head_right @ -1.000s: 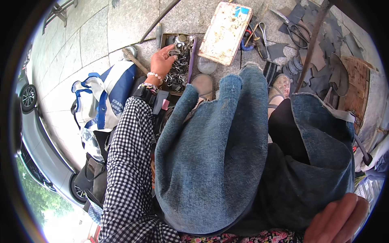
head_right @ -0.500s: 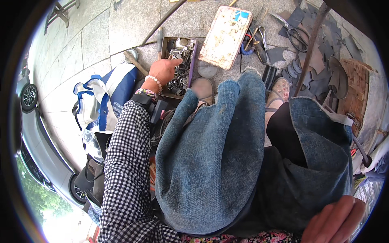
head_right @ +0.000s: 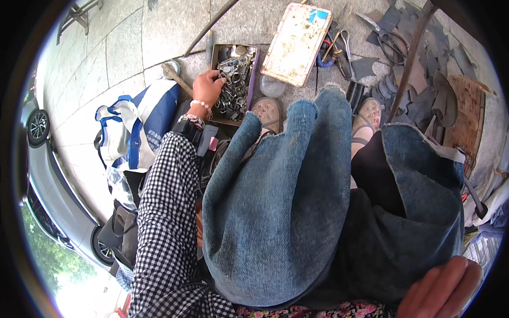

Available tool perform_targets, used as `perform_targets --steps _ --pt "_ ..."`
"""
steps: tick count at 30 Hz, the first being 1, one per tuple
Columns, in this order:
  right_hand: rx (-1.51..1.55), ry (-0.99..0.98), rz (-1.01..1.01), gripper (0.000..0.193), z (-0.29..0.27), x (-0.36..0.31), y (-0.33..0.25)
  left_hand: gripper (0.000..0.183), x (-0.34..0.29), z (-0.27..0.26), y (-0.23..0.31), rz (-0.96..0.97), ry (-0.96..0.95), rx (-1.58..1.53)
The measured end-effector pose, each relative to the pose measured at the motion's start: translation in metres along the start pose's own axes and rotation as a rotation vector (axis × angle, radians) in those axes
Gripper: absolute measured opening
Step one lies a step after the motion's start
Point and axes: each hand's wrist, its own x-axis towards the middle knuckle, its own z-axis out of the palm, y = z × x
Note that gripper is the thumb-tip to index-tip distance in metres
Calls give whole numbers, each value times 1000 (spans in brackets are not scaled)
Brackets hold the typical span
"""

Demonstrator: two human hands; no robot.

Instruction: The recorder is sitting at an outdoor cobbler station, examining glasses and sorting through a box of nails and repair components.

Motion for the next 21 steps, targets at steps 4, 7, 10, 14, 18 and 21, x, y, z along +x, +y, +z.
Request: perform_targets --steps 4,7,10,14,18,21 --pt "-38 -3 66 21 -5 -5 -7 31 1 -1 7 10 23 17" --pt "-37 -21 76 23 -9 -5 -6 32 3 -6 17 -34 11 136" --pt "-18 -1 82 24 -7 -7 -10 31 13 -19 11 115 -90 133" --pt "20 -47 56 26 -17 -11 -8 32 17 -45 -7 113 -146 174" --pt "14 -133 76 28 -26 -12 -9 34 6 -38 -7 52 -307 201" --pt "-4 -109 87 28 -18 -9 -10 40 -3 -27 3 -13 -336 214"
